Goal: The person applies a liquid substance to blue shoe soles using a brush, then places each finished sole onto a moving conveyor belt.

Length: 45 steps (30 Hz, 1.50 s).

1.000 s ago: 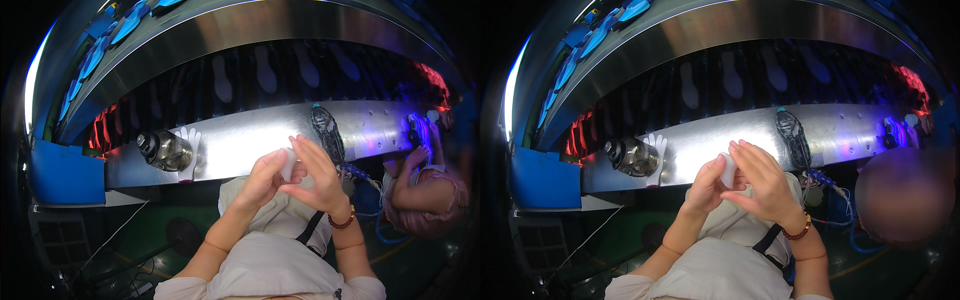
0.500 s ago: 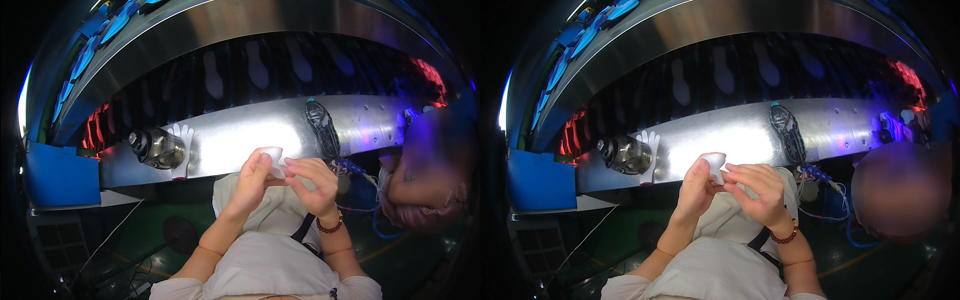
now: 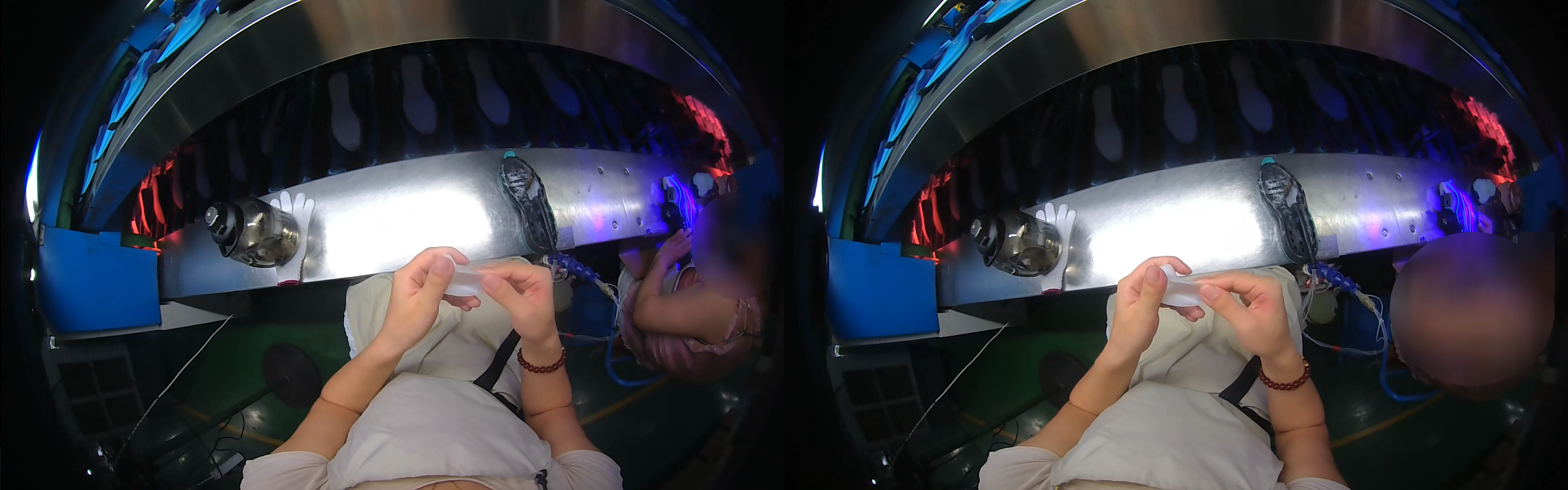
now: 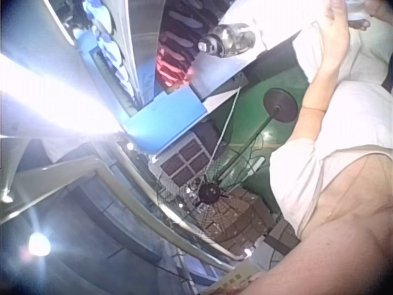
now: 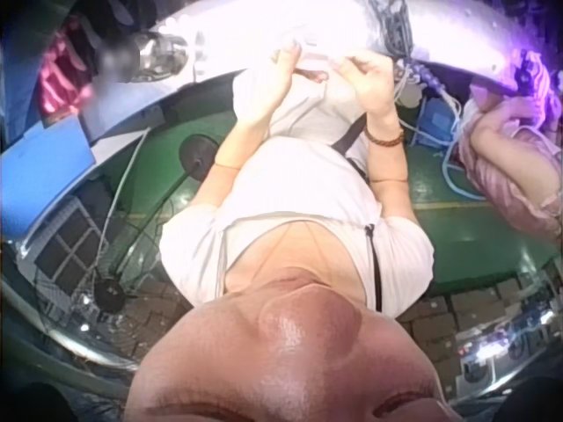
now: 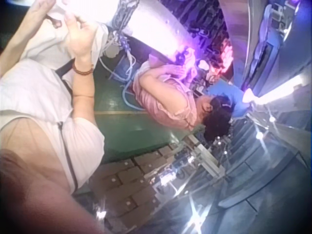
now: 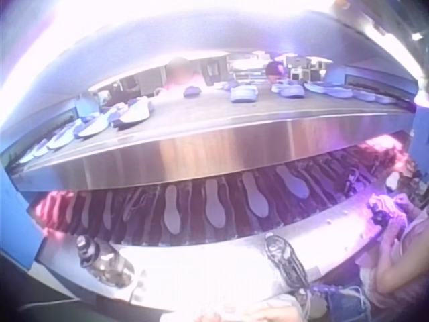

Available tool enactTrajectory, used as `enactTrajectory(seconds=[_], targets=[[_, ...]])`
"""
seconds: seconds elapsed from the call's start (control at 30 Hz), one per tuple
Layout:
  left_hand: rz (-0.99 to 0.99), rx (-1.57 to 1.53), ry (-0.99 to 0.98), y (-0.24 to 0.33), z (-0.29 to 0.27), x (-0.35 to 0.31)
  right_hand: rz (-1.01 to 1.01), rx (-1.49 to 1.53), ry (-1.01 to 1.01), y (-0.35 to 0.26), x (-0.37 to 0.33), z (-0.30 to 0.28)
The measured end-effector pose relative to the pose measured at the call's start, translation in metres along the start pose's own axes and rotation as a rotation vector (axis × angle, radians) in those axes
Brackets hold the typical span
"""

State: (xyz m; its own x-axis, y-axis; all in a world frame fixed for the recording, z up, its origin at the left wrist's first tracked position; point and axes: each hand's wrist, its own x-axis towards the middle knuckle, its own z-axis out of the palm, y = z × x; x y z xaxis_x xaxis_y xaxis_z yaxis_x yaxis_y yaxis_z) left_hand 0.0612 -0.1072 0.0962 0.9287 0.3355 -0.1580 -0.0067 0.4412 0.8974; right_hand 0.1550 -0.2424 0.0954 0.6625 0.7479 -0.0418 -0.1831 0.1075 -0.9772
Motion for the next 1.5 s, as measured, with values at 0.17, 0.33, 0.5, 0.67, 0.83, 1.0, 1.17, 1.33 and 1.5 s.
enactTrajectory(seconds=[0.17,0.33,0.5,0.67,0.83,1.0,1.17,1.33,1.5], targets=[[-0.026,0.007,-0.019,0.001,-0.001,0.004,0.071,0.169,-0.029,0.015,0.003,-0.007],[-0.053,0.014,0.036,-0.003,-0.001,0.003,-0.017,0.005,-0.018,0.007,0.003,0.002],[-0.089,0.040,0.009,-0.003,-0.002,0.001,-0.078,-0.193,-0.044,0.009,0.003,0.002],[-0.138,0.034,-0.047,-0.004,-0.002,-0.001,-0.055,-0.081,-0.159,0.001,0.002,0.000],[-0.165,-0.002,-0.077,-0.003,0.001,-0.002,0.028,0.146,-0.168,0.009,-0.003,0.000],[-0.144,-0.050,-0.109,-0.003,0.001,-0.003,0.035,0.283,-0.171,0.017,-0.005,0.005],[-0.159,-0.036,-0.107,-0.002,-0.001,-0.002,0.007,0.272,-0.215,0.017,-0.003,0.004],[-0.171,-0.025,-0.115,0.000,-0.002,-0.004,0.000,0.270,-0.228,0.016,-0.004,0.005],[-0.129,0.023,-0.105,-0.005,-0.003,-0.002,-0.052,0.237,-0.232,0.019,-0.001,0.005]])
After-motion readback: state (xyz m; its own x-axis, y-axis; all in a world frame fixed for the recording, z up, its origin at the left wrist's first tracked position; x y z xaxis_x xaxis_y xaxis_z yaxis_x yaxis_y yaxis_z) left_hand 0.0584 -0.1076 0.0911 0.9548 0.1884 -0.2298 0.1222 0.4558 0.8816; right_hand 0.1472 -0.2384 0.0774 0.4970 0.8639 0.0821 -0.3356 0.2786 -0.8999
